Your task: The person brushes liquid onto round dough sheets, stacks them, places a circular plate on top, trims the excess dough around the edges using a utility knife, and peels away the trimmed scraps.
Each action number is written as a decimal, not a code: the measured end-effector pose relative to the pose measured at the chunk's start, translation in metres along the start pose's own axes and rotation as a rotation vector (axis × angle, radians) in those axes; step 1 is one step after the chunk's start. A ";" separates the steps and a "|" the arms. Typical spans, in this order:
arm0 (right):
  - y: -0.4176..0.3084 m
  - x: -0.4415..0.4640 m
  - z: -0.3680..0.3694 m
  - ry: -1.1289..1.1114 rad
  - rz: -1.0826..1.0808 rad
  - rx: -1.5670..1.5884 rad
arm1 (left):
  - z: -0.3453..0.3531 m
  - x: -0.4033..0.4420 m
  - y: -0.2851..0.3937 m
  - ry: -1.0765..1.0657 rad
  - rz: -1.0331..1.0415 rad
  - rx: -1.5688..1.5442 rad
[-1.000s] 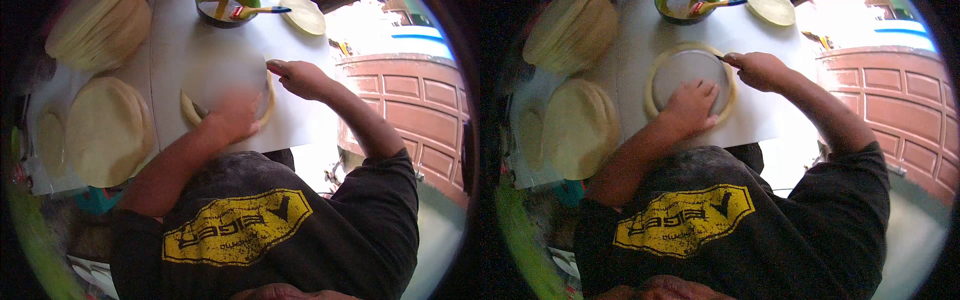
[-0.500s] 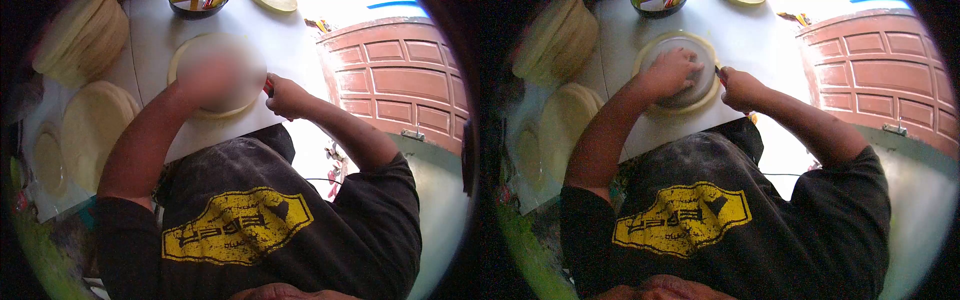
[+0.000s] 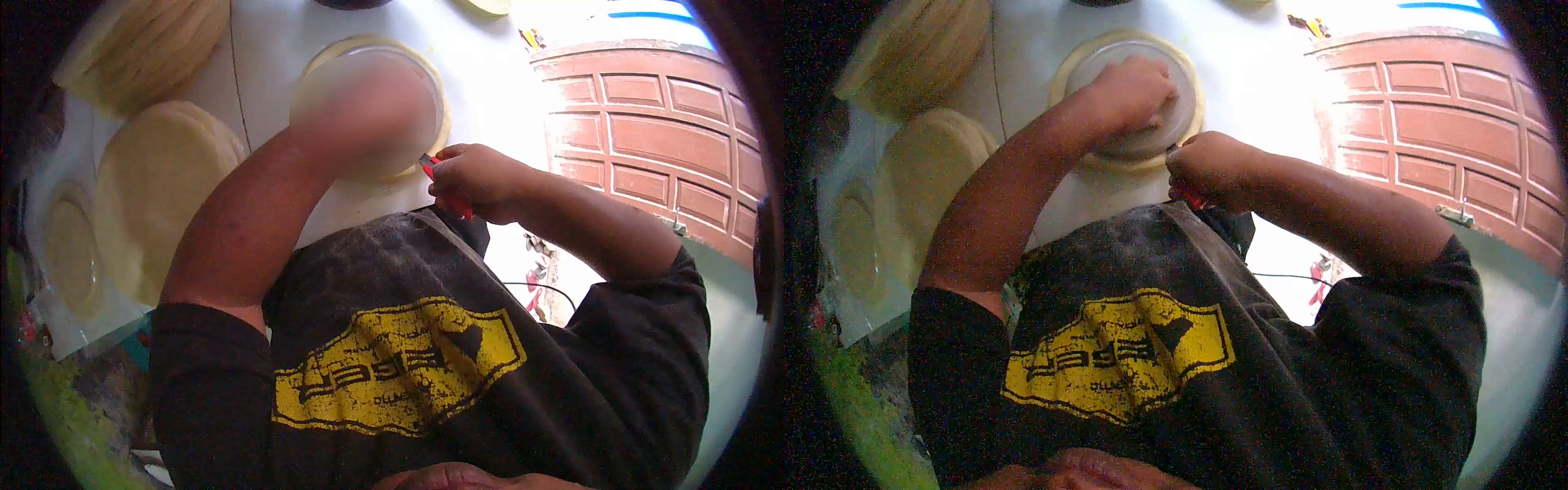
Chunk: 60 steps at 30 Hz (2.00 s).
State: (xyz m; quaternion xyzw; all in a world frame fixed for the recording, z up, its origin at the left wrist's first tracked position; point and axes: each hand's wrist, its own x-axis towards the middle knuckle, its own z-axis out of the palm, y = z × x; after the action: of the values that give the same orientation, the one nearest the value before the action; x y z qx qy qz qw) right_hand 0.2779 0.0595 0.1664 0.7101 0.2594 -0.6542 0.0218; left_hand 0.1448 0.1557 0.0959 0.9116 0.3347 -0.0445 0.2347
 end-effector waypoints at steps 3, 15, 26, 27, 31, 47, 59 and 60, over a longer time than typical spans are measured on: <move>0.003 -0.002 -0.003 -0.075 0.014 0.253 | 0.000 0.001 0.003 -0.005 -0.001 0.005; 0.017 -0.005 -0.015 -0.318 0.160 0.742 | -0.015 0.006 0.021 -0.053 0.006 0.074; 0.025 0.021 0.025 -0.503 0.048 1.061 | -0.003 0.003 0.012 0.027 -0.018 0.037; 0.026 0.025 0.030 -0.512 0.045 1.067 | 0.001 0.003 0.009 0.102 -0.007 0.007; 0.040 0.039 0.032 -0.662 0.073 1.100 | 0.018 0.005 -0.007 0.187 0.078 -0.010; 0.106 0.128 -0.065 1.421 -0.960 -0.517 | 0.011 -0.025 -0.002 0.085 -0.033 0.013; 0.011 0.129 -0.037 0.412 -0.609 -0.286 | 0.022 -0.036 -0.008 0.069 -0.063 -0.041; 0.010 0.126 -0.036 0.481 -0.605 -0.341 | 0.020 -0.037 -0.005 0.098 -0.079 -0.012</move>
State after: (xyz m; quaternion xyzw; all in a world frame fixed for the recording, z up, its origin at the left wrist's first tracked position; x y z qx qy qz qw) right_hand 0.3160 0.1073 0.0496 0.7205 0.5587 -0.3943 -0.1153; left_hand 0.1147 0.1276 0.0850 0.8973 0.3816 -0.0072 0.2217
